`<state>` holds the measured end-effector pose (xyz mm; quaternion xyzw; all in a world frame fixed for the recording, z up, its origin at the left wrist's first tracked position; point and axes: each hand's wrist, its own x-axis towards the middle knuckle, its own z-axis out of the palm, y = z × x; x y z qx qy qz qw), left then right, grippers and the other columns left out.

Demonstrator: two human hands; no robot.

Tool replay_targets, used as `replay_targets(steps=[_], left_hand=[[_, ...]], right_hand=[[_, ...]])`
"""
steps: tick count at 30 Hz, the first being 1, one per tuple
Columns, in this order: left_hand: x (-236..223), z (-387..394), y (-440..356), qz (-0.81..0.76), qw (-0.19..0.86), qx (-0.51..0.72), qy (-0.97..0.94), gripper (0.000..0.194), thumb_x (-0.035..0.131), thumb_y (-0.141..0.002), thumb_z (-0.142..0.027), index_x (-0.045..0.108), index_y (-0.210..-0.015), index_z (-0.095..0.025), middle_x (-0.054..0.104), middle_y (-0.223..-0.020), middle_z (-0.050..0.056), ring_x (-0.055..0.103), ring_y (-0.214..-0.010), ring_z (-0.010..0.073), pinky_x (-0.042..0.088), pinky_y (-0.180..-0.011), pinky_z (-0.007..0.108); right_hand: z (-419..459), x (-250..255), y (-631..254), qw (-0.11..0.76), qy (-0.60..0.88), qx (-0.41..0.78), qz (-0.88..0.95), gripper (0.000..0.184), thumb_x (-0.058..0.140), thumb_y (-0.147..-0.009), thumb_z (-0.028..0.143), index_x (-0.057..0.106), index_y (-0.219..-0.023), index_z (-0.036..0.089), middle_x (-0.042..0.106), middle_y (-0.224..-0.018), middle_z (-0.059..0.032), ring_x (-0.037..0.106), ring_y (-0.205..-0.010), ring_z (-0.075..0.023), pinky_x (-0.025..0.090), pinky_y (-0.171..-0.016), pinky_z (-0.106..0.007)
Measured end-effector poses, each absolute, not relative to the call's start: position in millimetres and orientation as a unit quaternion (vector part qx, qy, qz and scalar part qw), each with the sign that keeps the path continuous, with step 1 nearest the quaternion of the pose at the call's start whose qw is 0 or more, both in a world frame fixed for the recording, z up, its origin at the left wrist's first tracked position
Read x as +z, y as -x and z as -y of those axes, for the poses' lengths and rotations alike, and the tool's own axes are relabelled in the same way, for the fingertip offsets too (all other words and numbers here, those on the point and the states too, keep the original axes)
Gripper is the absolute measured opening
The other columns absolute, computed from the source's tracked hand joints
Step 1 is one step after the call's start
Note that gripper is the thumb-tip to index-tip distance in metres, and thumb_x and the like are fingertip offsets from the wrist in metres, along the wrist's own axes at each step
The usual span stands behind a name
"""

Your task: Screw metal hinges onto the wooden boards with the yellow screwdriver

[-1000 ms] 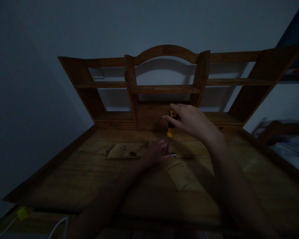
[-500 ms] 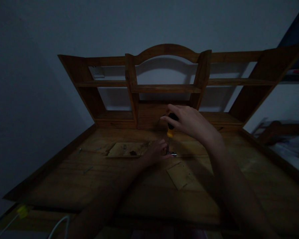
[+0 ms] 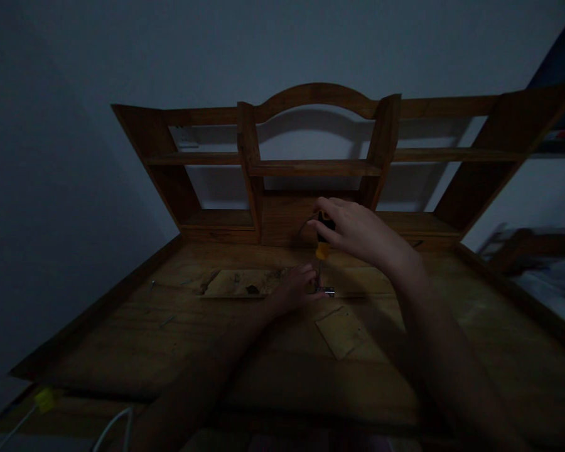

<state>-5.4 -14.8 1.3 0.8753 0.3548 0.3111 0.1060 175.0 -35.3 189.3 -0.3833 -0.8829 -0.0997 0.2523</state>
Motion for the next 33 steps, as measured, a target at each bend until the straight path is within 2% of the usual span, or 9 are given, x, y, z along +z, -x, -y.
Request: replay_targets(steps=[3,7,9,12,19,24,27,33], left_hand=[[0.2,14.1,5.8,-0.354,0.109,0.310,-0.876,0.031,0.072,-0.084,-0.048,0.064,-0.090,-0.019,0.061,-0.092,0.004,0.057,-0.085,0.0180,0.044,-0.073,0.030],[-0.1,14.2,5.9,-0.357,0.109,0.309,-0.875,0.033,0.072,-0.084,-0.049,0.064,-0.091,-0.018,0.061,-0.095,0.005,0.058,-0.086,0.0183,0.045,-0.075,0.030],[0.6,14.4,6.0,-0.359,0.108,0.308,-0.874,0.034,0.072,-0.083,-0.050,0.064,-0.090,-0.018,0.061,-0.095,0.005,0.058,-0.086,0.0185,0.045,-0.075,0.030],[2.1,14.5,6.2,-0.351,0.114,0.312,-0.876,0.033,0.072,-0.084,-0.050,0.064,-0.090,-0.018,0.061,-0.094,0.005,0.058,-0.086,0.0183,0.045,-0.075,0.030],[1.8,14.1,5.6,-0.356,0.113,0.317,-0.872,0.032,0.073,-0.084,-0.049,0.063,-0.089,-0.019,0.060,-0.092,0.004,0.057,-0.083,0.0175,0.044,-0.072,0.029],[1.8,14.1,5.6,-0.365,0.113,0.306,-0.872,0.032,0.073,-0.083,-0.049,0.064,-0.090,-0.019,0.060,-0.093,0.004,0.057,-0.086,0.0183,0.045,-0.075,0.030],[2.6,14.6,6.3,-0.361,0.117,0.305,-0.873,0.033,0.072,-0.084,-0.050,0.064,-0.091,-0.019,0.060,-0.095,0.005,0.057,-0.087,0.0185,0.046,-0.076,0.030],[2.8,13.3,6.2,-0.348,0.122,0.308,-0.877,0.033,0.072,-0.084,-0.049,0.063,-0.089,-0.018,0.060,-0.093,0.004,0.056,-0.084,0.0171,0.045,-0.073,0.029]], right_hand=[[36.6,189.4,-174.5,0.244,0.394,-0.116,0.879,0.030,0.044,-0.101,0.045,0.055,-0.111,0.019,0.067,-0.103,-0.0098,0.064,-0.098,-0.0266,0.045,-0.082,-0.036],[38.2,193.0,-176.1,0.238,0.391,-0.096,0.884,0.026,0.047,-0.097,0.033,0.056,-0.117,0.018,0.068,-0.111,-0.0103,0.064,-0.103,-0.0278,0.045,-0.087,-0.038],[37.1,193.8,-177.3,0.242,0.379,-0.076,0.890,0.030,0.048,-0.095,0.028,0.055,-0.122,0.018,0.067,-0.118,-0.0104,0.063,-0.108,-0.0275,0.045,-0.091,-0.037],[34.3,192.4,-178.1,0.250,0.373,-0.062,0.891,0.033,0.048,-0.097,0.032,0.053,-0.127,0.019,0.068,-0.119,-0.0100,0.063,-0.108,-0.0269,0.045,-0.091,-0.037],[38.7,191.1,-174.6,0.222,0.434,-0.134,0.863,0.034,0.042,-0.101,0.046,0.053,-0.117,0.018,0.070,-0.096,-0.0123,0.066,-0.092,-0.0294,0.046,-0.077,-0.037],[41.6,194.9,-175.0,0.230,0.406,-0.089,0.880,0.024,0.044,-0.097,0.030,0.054,-0.114,0.016,0.067,-0.108,-0.0126,0.064,-0.102,-0.0279,0.046,-0.086,-0.038],[39.1,194.3,-175.0,0.247,0.389,-0.073,0.884,0.028,0.045,-0.095,0.024,0.054,-0.120,0.015,0.065,-0.114,-0.0125,0.061,-0.109,-0.0270,0.045,-0.093,-0.038],[34.6,189.9,-174.3,0.238,0.411,-0.110,0.873,0.026,0.037,-0.102,0.033,0.056,-0.111,0.017,0.064,-0.107,-0.0124,0.063,-0.102,-0.0267,0.046,-0.089,-0.039]])
